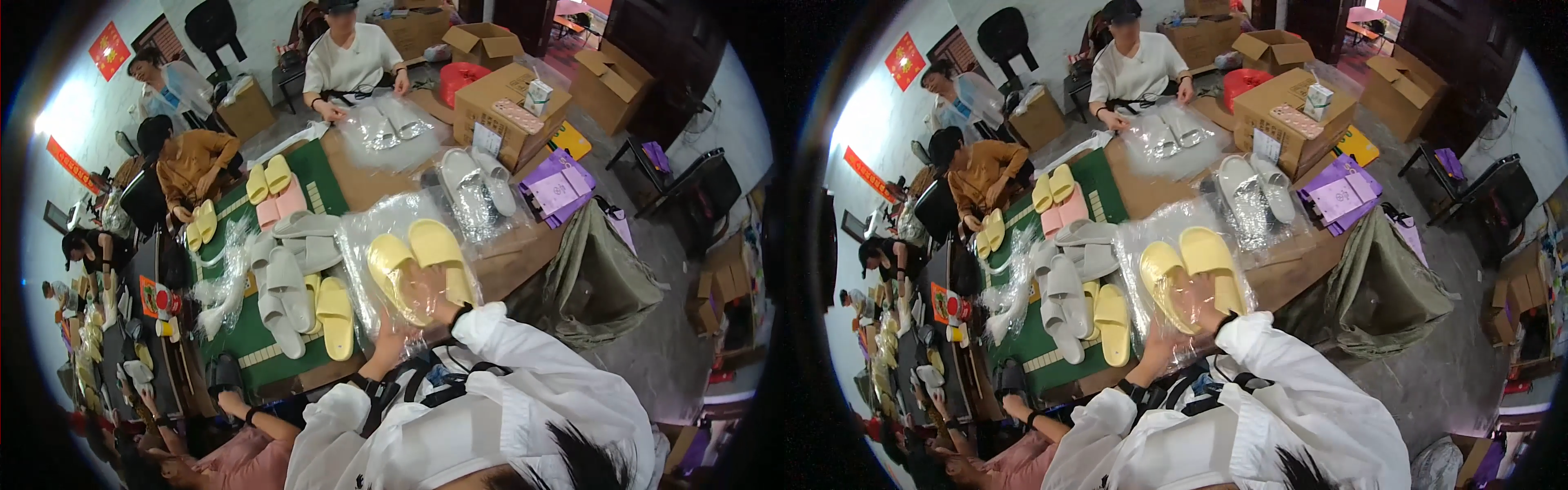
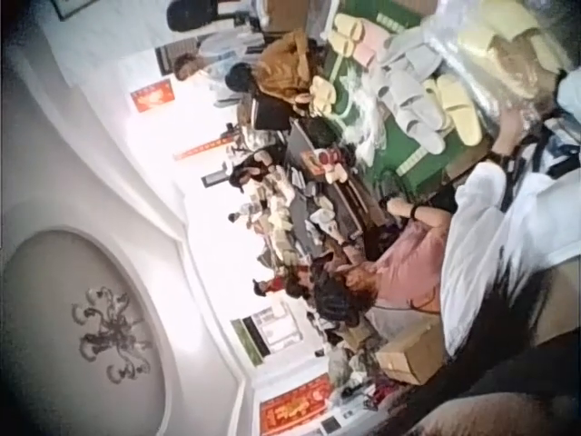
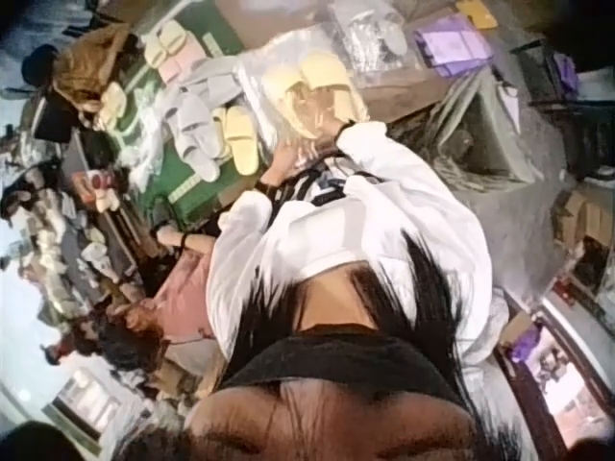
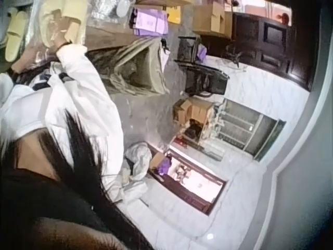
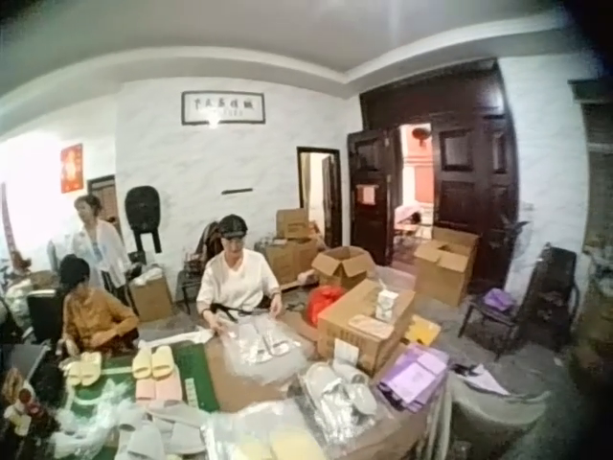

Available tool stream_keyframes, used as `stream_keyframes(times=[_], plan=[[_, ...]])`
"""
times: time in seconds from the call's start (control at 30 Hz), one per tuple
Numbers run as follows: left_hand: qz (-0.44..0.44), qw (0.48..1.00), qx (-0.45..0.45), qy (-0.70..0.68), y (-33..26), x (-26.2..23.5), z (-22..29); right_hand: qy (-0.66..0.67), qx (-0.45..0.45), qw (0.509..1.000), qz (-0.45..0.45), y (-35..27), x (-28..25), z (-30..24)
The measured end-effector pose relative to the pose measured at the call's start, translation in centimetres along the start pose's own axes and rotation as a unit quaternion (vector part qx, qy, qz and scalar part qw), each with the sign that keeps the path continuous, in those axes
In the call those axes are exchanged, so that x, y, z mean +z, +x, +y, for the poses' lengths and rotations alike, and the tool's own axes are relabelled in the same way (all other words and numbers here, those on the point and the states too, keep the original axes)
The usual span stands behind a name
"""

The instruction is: Packing several pairs of slippers into individual plastic bags and then placing them into a larger transport bag.

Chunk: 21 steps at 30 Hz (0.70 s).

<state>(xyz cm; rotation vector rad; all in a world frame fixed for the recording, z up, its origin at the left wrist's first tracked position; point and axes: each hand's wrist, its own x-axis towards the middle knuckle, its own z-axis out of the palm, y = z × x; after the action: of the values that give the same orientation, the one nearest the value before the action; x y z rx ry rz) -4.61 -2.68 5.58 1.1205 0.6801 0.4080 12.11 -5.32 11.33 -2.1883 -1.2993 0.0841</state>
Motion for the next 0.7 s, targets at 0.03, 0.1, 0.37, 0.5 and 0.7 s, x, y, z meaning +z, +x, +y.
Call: stream_keyframes(times=[0.03,0.1,0.37,0.5,0.7], plan=[[-0.086,0.979,-0.140,-0.119,0.2,-0.6,0.0,0.050,0.028,0.997,-0.049,1.8,-0.5,-0.7],[-0.071,0.939,-0.311,-0.126,0.2,2.3,2.8,0.098,0.063,0.989,-0.088,3.9,0.0,0.5],[-0.086,0.948,-0.161,-0.261,5.2,4.2,2.5,0.081,-0.122,0.974,-0.175,0.9,-5.4,4.3],[0.006,0.962,-0.156,-0.225,5.9,10.7,7.3,0.343,0.164,0.888,-0.258,-4.6,-9.9,10.8],[-0.057,0.972,-0.116,-0.198,5.9,17.7,8.2,0.733,0.362,0.484,-0.312,-4.7,-10.3,15.3]])
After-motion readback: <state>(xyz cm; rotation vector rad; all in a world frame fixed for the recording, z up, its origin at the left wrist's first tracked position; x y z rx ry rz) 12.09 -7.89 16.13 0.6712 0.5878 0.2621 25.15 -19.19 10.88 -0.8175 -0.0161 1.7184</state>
